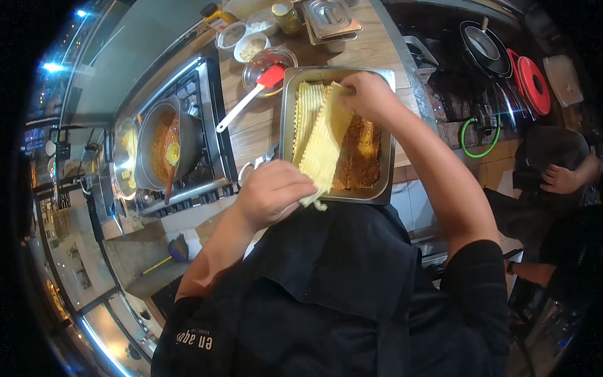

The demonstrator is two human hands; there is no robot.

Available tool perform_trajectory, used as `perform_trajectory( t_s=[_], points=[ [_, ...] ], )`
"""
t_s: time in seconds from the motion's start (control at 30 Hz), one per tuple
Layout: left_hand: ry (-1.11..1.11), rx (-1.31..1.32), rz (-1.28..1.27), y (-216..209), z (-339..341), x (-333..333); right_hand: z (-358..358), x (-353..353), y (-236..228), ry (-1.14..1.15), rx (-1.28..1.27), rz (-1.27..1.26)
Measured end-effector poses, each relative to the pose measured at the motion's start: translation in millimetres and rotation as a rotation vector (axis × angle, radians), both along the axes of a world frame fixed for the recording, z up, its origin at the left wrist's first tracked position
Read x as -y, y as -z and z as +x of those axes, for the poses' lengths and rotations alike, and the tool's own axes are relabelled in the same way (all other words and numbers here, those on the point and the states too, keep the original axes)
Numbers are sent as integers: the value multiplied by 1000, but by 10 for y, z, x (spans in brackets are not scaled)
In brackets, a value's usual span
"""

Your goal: The person assembles a layered pasta dish in a rectangular metal tray. They place sheets of pasta into the tray, spread a meat sauce over them using a ladle and spatula, and trim excess pasta with scissors. The process repeats with additional layers of pasta and sauce.

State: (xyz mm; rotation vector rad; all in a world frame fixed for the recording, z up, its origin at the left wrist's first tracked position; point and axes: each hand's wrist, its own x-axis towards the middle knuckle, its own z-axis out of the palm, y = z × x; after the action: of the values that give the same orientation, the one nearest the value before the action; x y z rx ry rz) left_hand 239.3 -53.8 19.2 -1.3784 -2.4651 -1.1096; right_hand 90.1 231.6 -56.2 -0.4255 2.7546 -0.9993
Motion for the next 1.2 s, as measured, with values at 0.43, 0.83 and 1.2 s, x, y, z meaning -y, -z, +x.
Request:
perform_trajectory(
  t_s=[0.43, 0.83, 1.2],
  points=[
    [-29, 123, -77, 640, 31, -254, -239, 303, 190, -99, -185, 461],
    [-69, 177, -80, 702, -27, -256, 275, 232, -135, -37, -395, 44],
    [-244, 655, 73, 464, -326, -165, 1441, 301, -162, -105, 89, -141]
  ],
)
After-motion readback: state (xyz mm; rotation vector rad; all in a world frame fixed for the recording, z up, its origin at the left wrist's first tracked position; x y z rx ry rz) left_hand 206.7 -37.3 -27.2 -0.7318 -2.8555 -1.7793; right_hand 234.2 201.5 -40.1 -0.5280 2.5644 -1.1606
